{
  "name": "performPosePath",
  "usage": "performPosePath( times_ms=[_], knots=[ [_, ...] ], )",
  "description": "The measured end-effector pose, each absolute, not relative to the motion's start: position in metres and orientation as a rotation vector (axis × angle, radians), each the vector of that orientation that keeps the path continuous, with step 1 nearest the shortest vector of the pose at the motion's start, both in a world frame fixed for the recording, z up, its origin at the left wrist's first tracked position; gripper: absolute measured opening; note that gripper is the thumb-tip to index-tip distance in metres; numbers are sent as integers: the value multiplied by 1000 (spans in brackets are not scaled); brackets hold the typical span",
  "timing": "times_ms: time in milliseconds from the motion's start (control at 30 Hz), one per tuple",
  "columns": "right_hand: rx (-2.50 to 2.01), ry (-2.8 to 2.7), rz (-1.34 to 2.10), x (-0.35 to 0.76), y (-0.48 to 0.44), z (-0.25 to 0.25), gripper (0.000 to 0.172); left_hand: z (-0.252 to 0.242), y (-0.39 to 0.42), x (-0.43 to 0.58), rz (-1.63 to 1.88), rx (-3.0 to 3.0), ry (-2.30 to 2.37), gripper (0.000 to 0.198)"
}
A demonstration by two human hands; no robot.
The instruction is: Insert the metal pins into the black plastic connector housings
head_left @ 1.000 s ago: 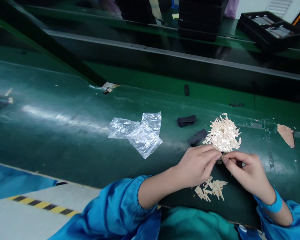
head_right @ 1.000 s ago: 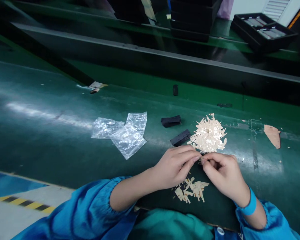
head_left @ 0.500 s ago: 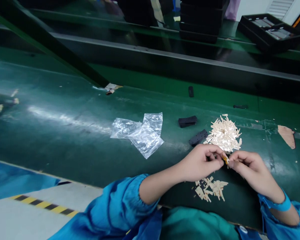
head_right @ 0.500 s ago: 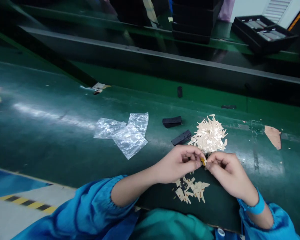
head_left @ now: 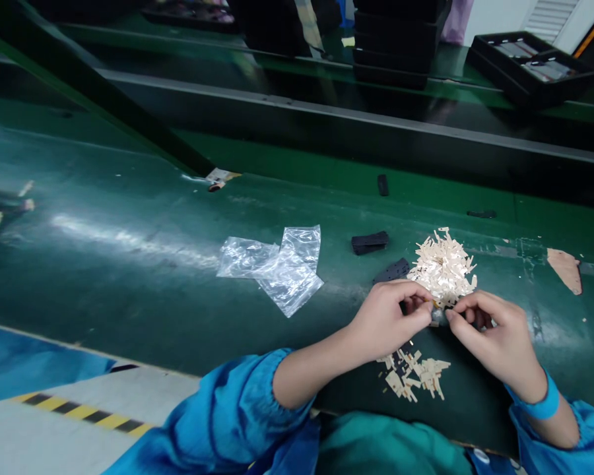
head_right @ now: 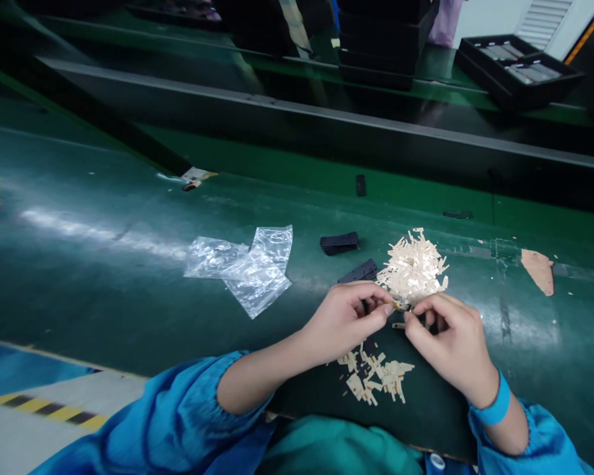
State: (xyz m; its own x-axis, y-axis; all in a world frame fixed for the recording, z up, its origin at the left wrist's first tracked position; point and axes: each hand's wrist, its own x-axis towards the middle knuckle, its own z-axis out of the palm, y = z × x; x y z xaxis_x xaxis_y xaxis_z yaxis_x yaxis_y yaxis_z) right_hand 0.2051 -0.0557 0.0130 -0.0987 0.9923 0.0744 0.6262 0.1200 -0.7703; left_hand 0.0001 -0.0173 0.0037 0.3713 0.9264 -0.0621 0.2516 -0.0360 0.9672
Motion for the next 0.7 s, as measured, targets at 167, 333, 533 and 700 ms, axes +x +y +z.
performPosePath(
  times_ms=[167, 333, 533, 700],
  knots=[
    [-1432, -1955, 592, 197, -58, 12, 10, 1, -23, 0, 843, 1758, 1032, 13],
    [-1435, -1964, 647, 195, -57, 12, 17, -1, -23, -1, 835, 1958, 925, 13],
    [-1477, -1828, 923, 196, -55, 12, 18, -2, -21, -3, 795, 2193, 867, 17],
    [-1492, -1766, 1025, 199, -54, 11, 19, 0, -19, -6, 745, 2243, 808, 18]
  ],
)
